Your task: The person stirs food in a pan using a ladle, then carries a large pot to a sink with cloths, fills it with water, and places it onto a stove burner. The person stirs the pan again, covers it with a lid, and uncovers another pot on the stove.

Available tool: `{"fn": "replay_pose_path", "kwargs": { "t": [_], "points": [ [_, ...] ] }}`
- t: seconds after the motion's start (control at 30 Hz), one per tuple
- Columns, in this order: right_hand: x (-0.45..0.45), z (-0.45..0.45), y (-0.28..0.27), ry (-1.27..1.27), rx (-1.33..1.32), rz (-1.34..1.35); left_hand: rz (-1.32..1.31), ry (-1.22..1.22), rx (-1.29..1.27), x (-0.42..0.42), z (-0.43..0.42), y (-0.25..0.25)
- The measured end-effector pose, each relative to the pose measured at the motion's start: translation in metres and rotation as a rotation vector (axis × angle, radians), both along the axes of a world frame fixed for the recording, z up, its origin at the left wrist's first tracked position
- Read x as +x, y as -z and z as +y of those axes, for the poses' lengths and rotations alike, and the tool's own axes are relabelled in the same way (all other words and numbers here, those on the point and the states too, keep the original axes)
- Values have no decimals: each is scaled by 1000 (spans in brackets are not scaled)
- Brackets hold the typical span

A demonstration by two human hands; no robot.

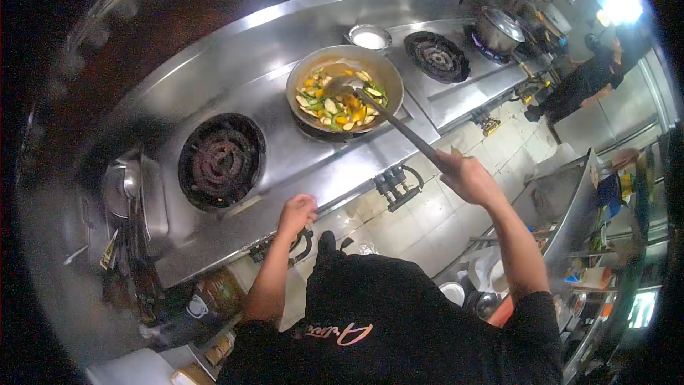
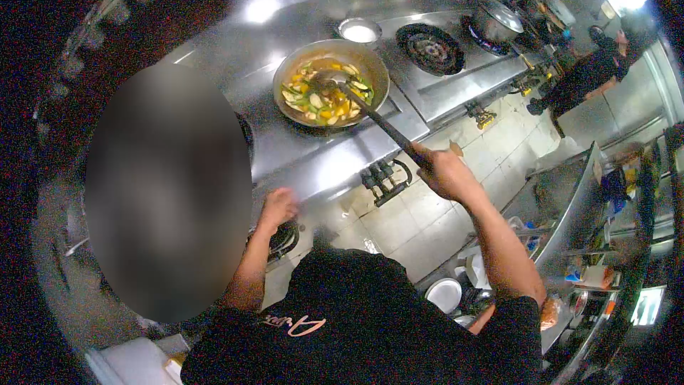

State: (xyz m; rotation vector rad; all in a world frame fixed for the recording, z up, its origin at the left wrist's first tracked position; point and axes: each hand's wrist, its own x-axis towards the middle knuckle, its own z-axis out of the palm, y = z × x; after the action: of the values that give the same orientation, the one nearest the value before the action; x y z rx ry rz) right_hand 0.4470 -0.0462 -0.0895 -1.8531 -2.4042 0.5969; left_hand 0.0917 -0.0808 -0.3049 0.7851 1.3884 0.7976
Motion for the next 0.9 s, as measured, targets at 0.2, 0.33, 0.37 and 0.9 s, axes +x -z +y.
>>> {"fn": "replay_pose_path", "kwargs": {
  "t": [0.2,0.33,0.37,0.9],
  "points": [
    [-8,-33,13,241,-275,252,8,-63,30,3,4,10],
    [-25,-18,72,128,0,365,0,76,3,13,-5,19],
    [-27,-19,70,164,-53,394,18,88,-2,18,-9,17],
    [49,-51,-24,111,-121,93,86,41,7,-2,-39,56]
  ]
}}
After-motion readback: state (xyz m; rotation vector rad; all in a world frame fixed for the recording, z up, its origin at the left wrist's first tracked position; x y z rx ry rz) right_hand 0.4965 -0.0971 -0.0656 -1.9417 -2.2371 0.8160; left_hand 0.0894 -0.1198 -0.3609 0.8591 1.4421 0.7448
